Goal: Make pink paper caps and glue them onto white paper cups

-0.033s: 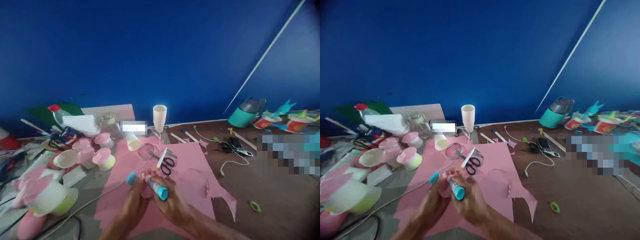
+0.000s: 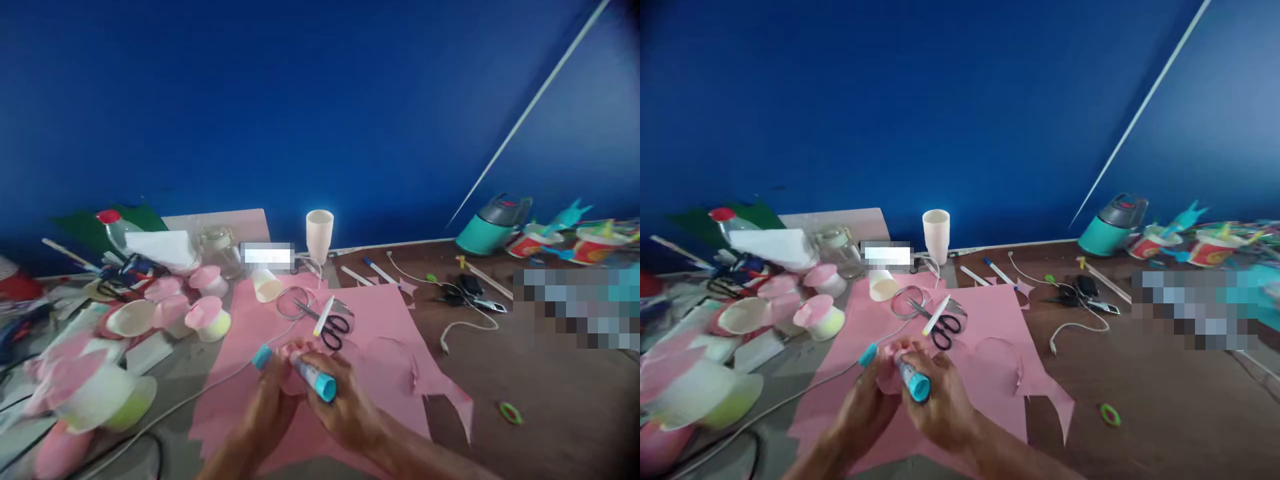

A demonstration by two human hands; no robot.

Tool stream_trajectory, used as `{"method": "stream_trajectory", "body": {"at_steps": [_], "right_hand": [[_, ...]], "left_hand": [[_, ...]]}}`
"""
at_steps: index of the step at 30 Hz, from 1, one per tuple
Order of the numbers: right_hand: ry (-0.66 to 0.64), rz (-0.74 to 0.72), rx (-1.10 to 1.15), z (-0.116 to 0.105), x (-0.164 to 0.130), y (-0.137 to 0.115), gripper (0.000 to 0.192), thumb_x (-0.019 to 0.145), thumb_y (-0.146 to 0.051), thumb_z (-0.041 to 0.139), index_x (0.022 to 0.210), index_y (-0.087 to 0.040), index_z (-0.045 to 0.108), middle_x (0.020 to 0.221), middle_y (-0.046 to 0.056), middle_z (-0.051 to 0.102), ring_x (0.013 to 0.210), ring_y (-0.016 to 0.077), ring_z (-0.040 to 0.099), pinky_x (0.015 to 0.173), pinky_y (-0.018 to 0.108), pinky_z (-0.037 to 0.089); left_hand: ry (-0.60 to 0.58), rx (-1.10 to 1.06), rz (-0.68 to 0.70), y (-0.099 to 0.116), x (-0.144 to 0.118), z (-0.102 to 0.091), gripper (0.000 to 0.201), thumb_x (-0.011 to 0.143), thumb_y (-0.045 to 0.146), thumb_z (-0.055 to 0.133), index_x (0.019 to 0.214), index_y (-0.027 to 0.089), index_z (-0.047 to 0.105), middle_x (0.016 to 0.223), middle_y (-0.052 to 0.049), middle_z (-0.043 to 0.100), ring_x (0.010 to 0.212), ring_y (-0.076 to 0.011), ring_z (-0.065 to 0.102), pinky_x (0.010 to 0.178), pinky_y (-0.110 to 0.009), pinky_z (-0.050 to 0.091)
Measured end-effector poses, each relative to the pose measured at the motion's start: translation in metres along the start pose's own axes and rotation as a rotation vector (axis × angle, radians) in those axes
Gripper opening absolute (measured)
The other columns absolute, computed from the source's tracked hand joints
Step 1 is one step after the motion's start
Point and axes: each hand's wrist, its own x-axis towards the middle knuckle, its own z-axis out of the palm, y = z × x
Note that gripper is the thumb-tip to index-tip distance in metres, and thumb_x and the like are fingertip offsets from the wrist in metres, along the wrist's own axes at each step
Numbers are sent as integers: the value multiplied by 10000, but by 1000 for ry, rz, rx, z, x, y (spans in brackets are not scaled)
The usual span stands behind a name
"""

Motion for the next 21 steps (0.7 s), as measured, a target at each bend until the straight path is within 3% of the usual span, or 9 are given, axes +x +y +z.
{"method": "stream_trajectory", "body": {"at_steps": [5, 8, 13, 17, 19, 21], "right_hand": [[-32, -33, -58, -12, -2, -5, 314, 913, -322, 548, 1202, -204, 571, 1109, 91, 752, 844, 233, 718, 748, 350, 527], [23, -55, -114, -11, -3, -2, 206, 939, -267, 513, 1125, -196, 568, 959, 81, 756, 782, 215, 697, 737, 347, 511], [-100, -218, -200, -12, -4, 2, 182, 895, -202, 525, 1065, -197, 592, 856, 56, 712, 770, 214, 661, 742, 360, 474], [-135, -252, -213, -15, -3, 5, 257, 859, -133, 538, 1088, -218, 618, 837, 42, 704, 741, 201, 654, 750, 358, 469], [-93, -189, -138, -15, -3, 8, 273, 859, -155, 555, 1117, -217, 622, 909, 69, 731, 799, 219, 675, 777, 365, 487], [-8, -2, 14, -14, -3, 12, 225, 875, -226, 574, 1089, -216, 643, 966, 86, 744, 840, 230, 685, 767, 350, 509]], "left_hand": [[-27, -38, -36, 4, -3, 6, 290, 837, 461, 721, 889, 176, 723, 901, -63, 711, 1020, -283, 632, 973, -370, 474], [-25, -85, -112, 2, 0, 5, 307, 848, 476, 703, 925, 179, 718, 882, -64, 713, 978, -286, 654, 932, -397, 499], [-38, -160, -92, 1, 6, -1, 334, 826, 483, 734, 868, 153, 707, 881, -70, 708, 977, -275, 661, 950, -383, 491], [-46, -177, -88, 5, 8, -1, 299, 835, 425, 739, 921, 139, 718, 869, -72, 717, 954, -265, 668, 939, -383, 493], [-53, -173, -60, 6, 8, 1, 328, 826, 440, 745, 943, 134, 724, 882, -74, 723, 920, -256, 671, 900, -373, 510], [-44, -163, -30, 7, 8, 2, 342, 836, 449, 734, 960, 131, 727, 902, -75, 727, 859, -228, 672, 836, -351, 533]]}}
